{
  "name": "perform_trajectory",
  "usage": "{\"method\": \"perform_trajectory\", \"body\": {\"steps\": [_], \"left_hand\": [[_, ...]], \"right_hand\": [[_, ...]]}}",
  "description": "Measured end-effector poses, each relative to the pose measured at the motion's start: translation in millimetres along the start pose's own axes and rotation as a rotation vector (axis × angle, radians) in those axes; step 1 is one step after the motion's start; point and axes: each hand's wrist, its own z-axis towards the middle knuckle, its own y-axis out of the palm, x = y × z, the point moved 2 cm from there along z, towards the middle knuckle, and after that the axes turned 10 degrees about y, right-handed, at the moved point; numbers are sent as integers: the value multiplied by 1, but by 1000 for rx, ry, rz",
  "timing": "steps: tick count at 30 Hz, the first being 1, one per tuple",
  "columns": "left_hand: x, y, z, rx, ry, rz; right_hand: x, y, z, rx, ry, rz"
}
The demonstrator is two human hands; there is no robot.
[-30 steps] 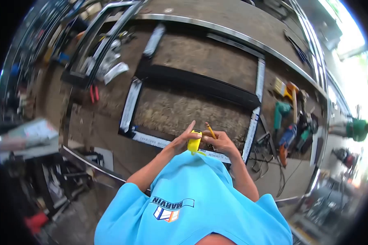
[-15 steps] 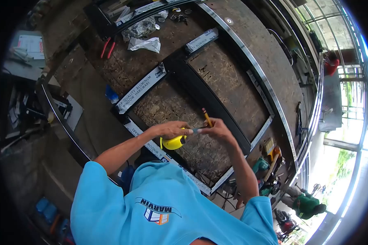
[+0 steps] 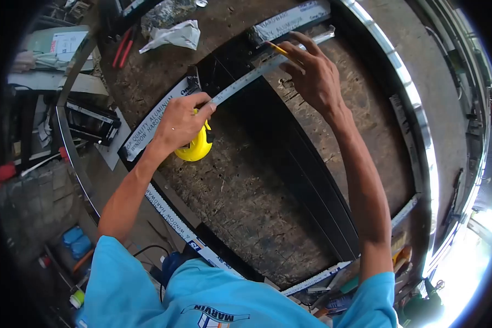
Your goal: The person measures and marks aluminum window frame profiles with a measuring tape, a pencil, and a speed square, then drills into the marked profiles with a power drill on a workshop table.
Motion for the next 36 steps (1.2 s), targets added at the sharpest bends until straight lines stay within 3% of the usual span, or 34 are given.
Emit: {"method": "perform_trajectory", "body": {"steps": [3,10,13,20,22,36], "left_hand": [[2,18,8,-20,-75,-56],[-3,24,12,31,-135,16],[-2,21,17,6,-142,12],[-2,20,21,-8,-149,54],[-3,21,21,-15,-176,0],[-6,21,22,-32,-176,-2]], "right_hand": [[26,23,18,-253,93,142],[40,48,23,-193,31,161],[44,53,12,25,-28,104],[48,50,14,-22,9,183],[52,49,15,-36,60,342],[54,48,15,-87,102,392]]}}
